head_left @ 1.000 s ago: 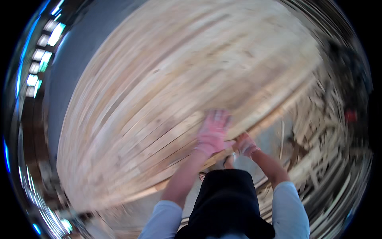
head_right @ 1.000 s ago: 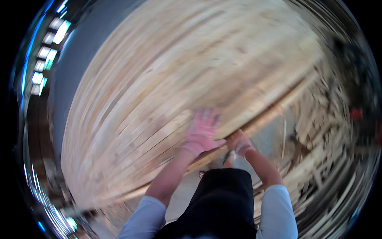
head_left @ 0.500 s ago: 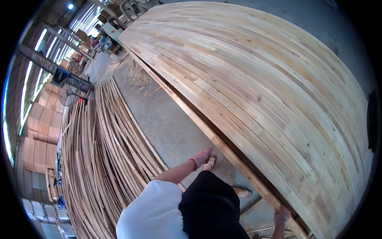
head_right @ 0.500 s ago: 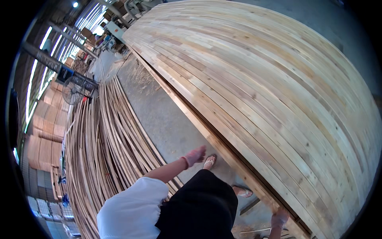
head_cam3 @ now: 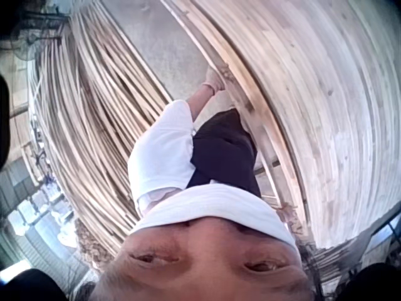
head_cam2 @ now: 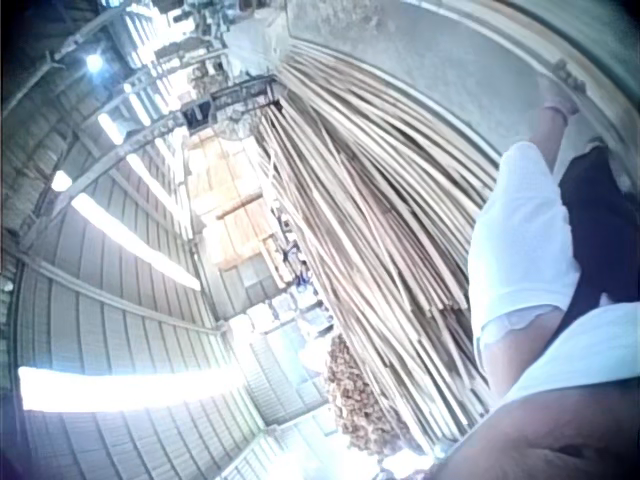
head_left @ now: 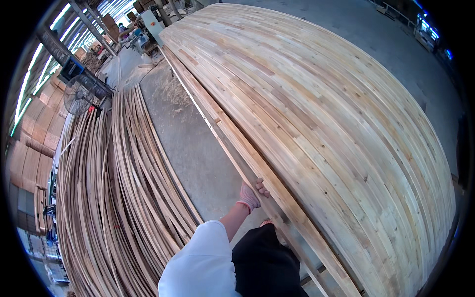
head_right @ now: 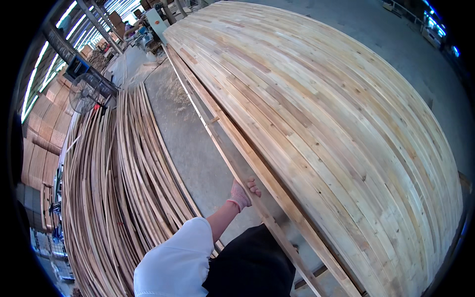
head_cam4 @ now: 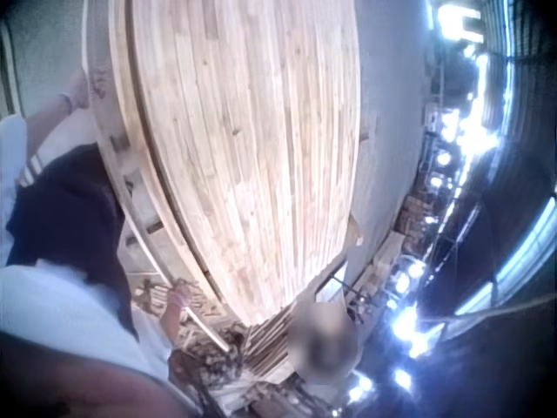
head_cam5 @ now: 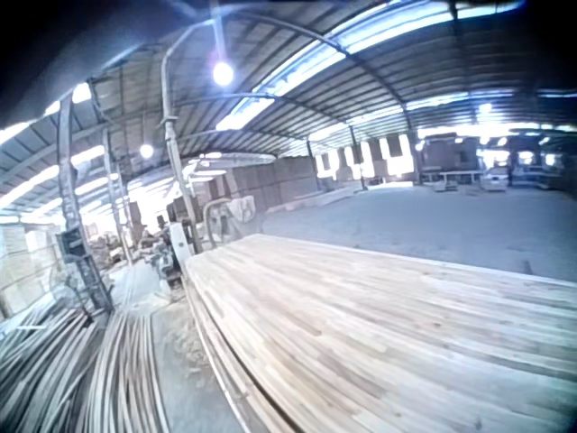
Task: The person picks up long wooden strips one by one and places them onto a large stack of boards on a workbench.
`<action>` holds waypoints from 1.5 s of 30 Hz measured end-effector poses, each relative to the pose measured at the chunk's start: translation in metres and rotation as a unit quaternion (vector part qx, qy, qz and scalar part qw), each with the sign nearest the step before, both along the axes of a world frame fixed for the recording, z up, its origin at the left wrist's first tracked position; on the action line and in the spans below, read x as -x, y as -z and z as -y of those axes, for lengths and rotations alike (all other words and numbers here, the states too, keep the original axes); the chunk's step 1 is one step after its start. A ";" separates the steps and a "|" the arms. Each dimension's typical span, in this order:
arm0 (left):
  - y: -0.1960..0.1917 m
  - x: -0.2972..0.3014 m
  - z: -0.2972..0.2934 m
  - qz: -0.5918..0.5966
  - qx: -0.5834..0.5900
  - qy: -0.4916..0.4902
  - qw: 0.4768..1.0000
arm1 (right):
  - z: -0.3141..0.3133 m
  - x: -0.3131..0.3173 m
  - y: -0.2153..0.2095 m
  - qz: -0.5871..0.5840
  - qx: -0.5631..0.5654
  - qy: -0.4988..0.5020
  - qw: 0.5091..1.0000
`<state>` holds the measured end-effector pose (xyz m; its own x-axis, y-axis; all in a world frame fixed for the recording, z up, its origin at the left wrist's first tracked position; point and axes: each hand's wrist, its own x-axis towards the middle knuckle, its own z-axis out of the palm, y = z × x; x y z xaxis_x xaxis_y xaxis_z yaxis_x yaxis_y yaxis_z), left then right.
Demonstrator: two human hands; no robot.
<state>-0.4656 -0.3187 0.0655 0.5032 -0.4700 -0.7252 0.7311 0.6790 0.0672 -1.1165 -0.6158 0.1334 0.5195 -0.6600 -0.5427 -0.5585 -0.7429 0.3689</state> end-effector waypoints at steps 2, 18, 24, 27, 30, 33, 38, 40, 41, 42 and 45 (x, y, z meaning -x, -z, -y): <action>-0.011 0.004 -0.007 0.007 0.028 -0.008 1.000 | -0.005 -0.007 0.003 0.005 -0.010 0.014 1.000; 0.005 0.009 -0.081 0.094 -0.127 -0.040 0.987 | -0.033 0.010 0.073 0.062 -0.141 0.068 0.986; 0.052 0.024 -0.078 0.112 -0.290 0.259 0.915 | -0.110 -0.158 0.110 0.284 -0.014 0.089 0.954; 0.059 0.119 -0.051 0.212 -0.093 0.430 0.873 | -0.152 -0.264 0.073 0.375 0.011 0.017 0.927; 0.040 0.171 -0.029 0.042 0.002 0.452 0.891 | -0.178 -0.325 0.028 0.384 -0.131 -0.011 0.914; 0.011 0.153 -0.037 0.048 -0.087 0.427 0.899 | -0.168 -0.310 0.021 0.418 -0.248 0.020 0.874; -0.018 0.079 -0.084 0.088 -0.105 0.425 0.895 | -0.078 -0.132 0.060 0.394 -0.085 0.205 0.892; -0.021 0.057 -0.103 0.113 -0.078 0.438 0.888 | -0.072 -0.038 0.053 0.324 0.015 0.189 0.927; -0.023 0.048 -0.113 0.122 -0.054 0.447 0.884 | -0.074 -0.008 0.052 0.308 0.054 0.180 0.933; -0.024 0.039 -0.123 0.117 -0.034 0.460 0.879 | -0.080 0.012 0.052 0.304 0.088 0.173 0.933; -0.030 0.003 -0.144 0.124 -0.053 0.496 0.858 | -0.099 0.009 0.052 0.313 0.170 0.144 0.923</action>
<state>-0.4683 -0.1750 0.0959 0.0400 -0.6940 -0.7189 0.8997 -0.2880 0.3281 -1.1250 -0.5166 0.0815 0.4369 -0.8969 0.0683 -0.8980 -0.4304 0.0915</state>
